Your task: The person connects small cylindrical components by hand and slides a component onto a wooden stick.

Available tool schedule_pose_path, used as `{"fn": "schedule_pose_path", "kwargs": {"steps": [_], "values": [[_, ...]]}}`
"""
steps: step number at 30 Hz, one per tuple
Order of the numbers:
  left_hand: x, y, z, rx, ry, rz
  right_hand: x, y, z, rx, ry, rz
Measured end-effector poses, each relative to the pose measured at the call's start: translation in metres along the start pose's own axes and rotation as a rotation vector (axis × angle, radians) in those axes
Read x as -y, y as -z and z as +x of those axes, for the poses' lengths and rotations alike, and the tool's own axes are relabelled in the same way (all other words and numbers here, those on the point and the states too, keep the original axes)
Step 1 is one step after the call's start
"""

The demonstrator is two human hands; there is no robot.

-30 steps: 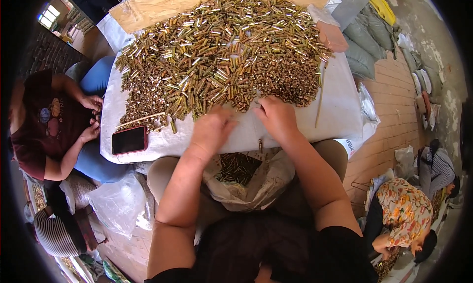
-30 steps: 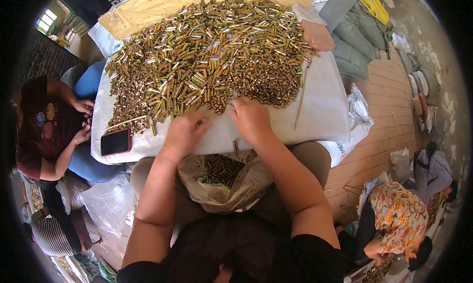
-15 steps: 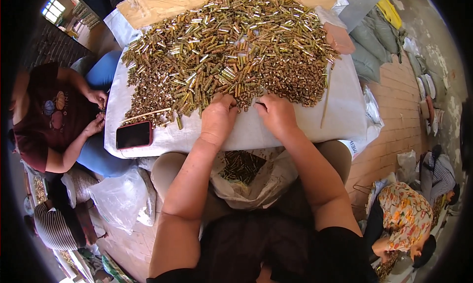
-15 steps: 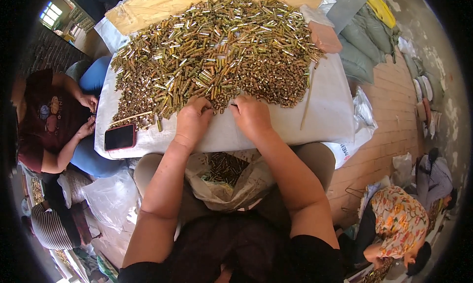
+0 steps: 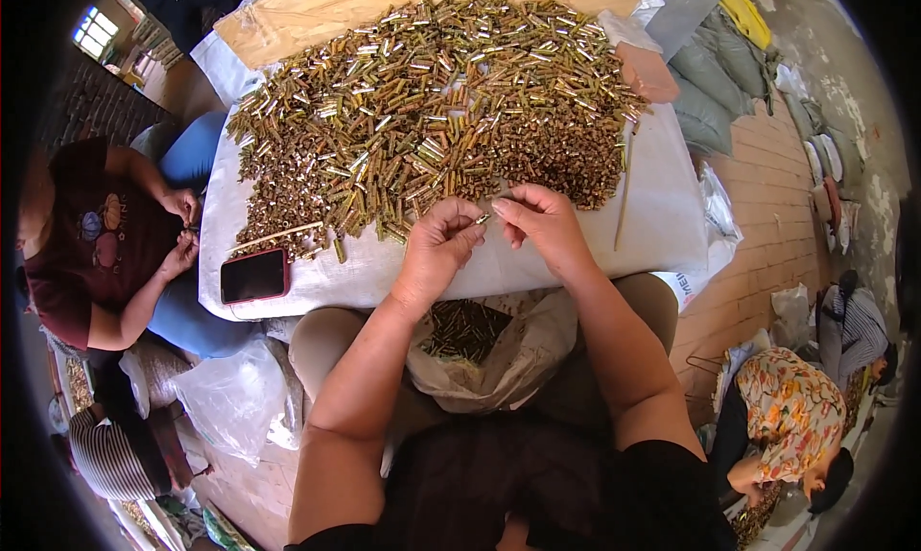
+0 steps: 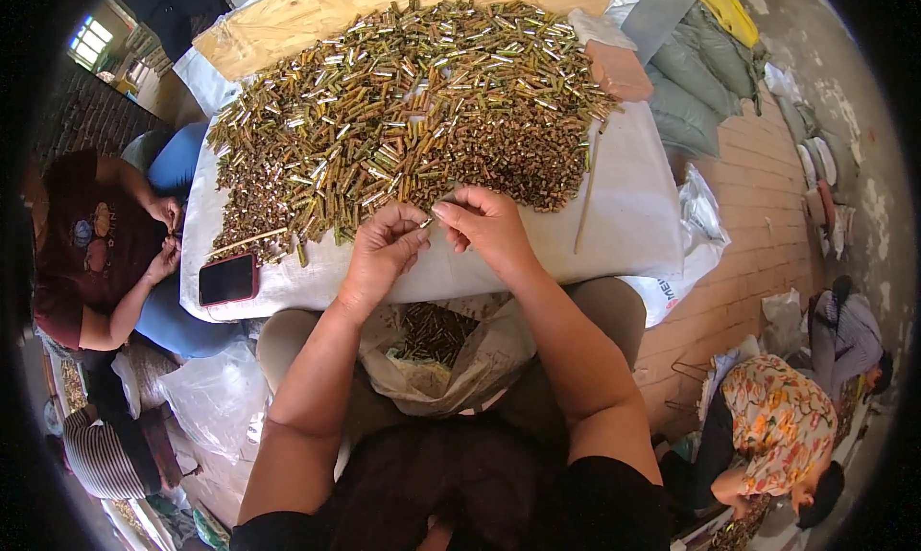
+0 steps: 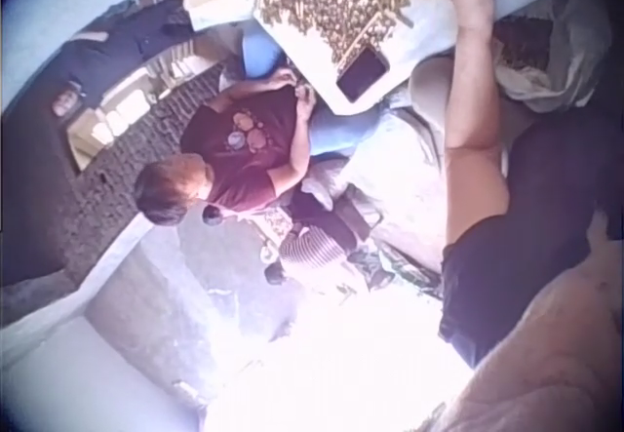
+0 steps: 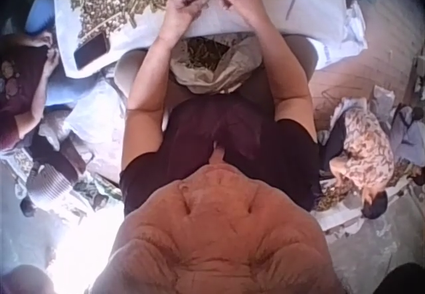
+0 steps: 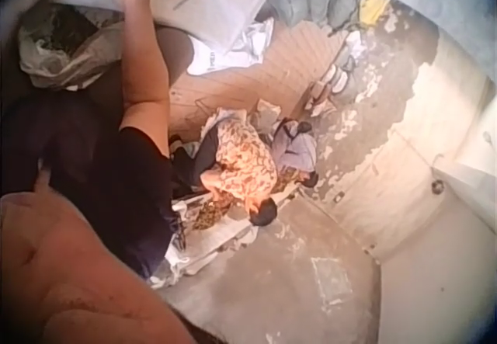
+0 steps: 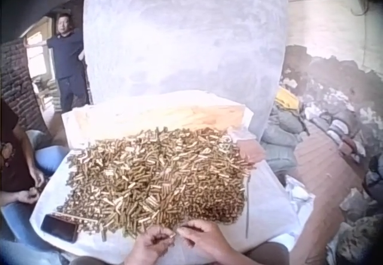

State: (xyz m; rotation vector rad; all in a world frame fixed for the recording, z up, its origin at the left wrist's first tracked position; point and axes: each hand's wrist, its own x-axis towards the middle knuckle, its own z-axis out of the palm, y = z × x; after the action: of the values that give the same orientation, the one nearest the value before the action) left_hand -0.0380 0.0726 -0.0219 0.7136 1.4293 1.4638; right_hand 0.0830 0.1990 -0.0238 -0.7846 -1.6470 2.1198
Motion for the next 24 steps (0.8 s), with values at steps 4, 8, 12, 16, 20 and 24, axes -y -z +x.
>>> {"fn": "schedule_pose_path", "kwargs": {"steps": [4, 8, 12, 16, 20, 24], "values": [[0.004, -0.003, 0.001, -0.038, -0.055, 0.004, 0.001, -0.007, -0.003, -0.043, 0.048, 0.011], [0.005, -0.003, 0.001, -0.044, -0.091, 0.013, 0.002, -0.007, -0.004, -0.069, 0.04, -0.006], [0.0, -0.007, -0.002, -0.058, -0.053, 0.022, 0.002, -0.006, -0.005, -0.086, 0.049, -0.063], [0.0, -0.007, -0.003, -0.044, -0.059, 0.027, 0.006, -0.008, -0.007, -0.106, 0.047, -0.139], [0.001, -0.007, -0.003, -0.041, -0.029, 0.041, 0.0, -0.007, -0.005, -0.144, 0.1, -0.248], [0.003, -0.008, -0.002, -0.042, -0.053, 0.09, -0.008, -0.003, -0.003, -0.157, 0.211, -0.46]]}}
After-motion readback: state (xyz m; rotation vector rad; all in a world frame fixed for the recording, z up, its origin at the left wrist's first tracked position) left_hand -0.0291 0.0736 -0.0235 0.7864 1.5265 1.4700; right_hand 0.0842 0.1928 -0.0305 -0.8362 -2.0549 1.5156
